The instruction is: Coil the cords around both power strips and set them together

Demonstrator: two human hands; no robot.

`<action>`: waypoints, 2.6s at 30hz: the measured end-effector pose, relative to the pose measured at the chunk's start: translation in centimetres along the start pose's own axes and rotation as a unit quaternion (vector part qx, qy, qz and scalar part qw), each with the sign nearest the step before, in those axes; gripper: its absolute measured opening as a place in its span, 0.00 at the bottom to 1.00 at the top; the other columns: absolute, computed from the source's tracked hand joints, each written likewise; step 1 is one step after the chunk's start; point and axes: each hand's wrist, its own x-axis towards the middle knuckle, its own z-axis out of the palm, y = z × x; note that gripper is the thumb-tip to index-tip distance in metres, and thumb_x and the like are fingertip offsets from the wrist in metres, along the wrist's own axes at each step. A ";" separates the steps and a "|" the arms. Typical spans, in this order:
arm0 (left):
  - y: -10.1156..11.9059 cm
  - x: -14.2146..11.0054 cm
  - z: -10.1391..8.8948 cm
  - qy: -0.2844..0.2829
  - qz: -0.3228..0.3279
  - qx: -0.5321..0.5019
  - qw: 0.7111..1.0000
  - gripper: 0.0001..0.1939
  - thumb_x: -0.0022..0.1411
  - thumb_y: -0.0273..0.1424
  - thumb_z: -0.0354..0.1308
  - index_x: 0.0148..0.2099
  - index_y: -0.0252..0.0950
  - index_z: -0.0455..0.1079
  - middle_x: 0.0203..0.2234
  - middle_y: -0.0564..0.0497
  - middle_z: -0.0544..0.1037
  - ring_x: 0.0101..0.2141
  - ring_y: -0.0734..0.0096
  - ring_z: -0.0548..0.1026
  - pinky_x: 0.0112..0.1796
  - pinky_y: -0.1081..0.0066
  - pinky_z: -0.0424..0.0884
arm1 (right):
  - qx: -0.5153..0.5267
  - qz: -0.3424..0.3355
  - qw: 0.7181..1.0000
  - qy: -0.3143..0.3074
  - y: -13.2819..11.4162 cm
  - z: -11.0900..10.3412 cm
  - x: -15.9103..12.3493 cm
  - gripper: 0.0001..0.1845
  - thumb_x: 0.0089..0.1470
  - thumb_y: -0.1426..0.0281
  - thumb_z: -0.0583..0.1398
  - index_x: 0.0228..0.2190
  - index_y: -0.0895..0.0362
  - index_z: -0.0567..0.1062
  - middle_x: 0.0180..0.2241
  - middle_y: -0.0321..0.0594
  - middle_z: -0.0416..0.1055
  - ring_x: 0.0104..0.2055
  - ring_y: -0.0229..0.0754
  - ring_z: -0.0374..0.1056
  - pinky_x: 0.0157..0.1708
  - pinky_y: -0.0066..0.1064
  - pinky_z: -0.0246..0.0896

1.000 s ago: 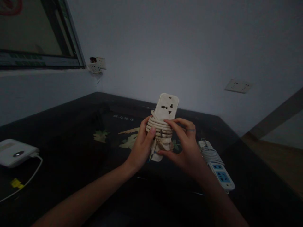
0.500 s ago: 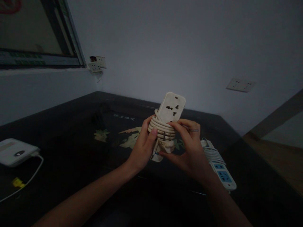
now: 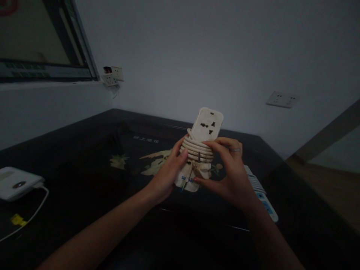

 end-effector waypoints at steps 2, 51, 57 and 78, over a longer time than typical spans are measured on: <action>0.3 -0.1 0.1 -0.045 -0.035 -0.028 0.998 0.27 0.59 0.41 0.59 0.60 0.46 0.59 0.55 0.46 0.68 0.51 0.56 0.70 0.45 0.64 0.70 | 0.000 0.001 1.000 0.000 0.4 -0.5 0.1 0.37 0.40 0.60 0.69 0.50 0.53 0.63 0.47 0.47 0.59 0.51 0.54 0.57 0.49 0.48 0.59; 3.1 1.8 -3.8 0.043 -0.006 0.139 0.989 0.16 0.56 0.36 0.61 0.44 0.32 0.71 0.38 0.46 0.78 0.34 0.70 0.76 0.37 0.72 0.71 | 0.322 0.378 0.867 0.048 5.3 0.1 -0.2 0.17 0.50 0.55 0.60 0.33 0.56 0.73 0.29 0.36 0.71 0.27 0.36 0.64 0.25 0.26 0.56; 3.4 2.4 -4.5 0.102 -0.006 0.133 0.986 0.18 0.53 0.37 0.63 0.43 0.32 0.69 0.31 0.49 0.78 0.29 0.70 0.76 0.32 0.72 0.72 | 0.311 0.392 0.865 -0.035 3.9 0.4 -0.7 0.27 0.48 0.57 0.61 0.48 0.55 0.66 0.42 0.44 0.72 0.37 0.43 0.70 0.32 0.31 0.64; -7.3 0.0 -2.4 -0.032 -0.198 0.148 0.968 0.31 0.59 0.39 0.59 0.62 0.39 0.54 0.60 0.38 0.61 0.56 0.52 0.65 0.53 0.54 0.65 | 0.627 0.534 0.568 -0.010 0.5 0.4 -13.7 0.31 0.47 0.64 0.66 0.52 0.54 0.68 0.48 0.46 0.72 0.43 0.44 0.72 0.40 0.32 0.65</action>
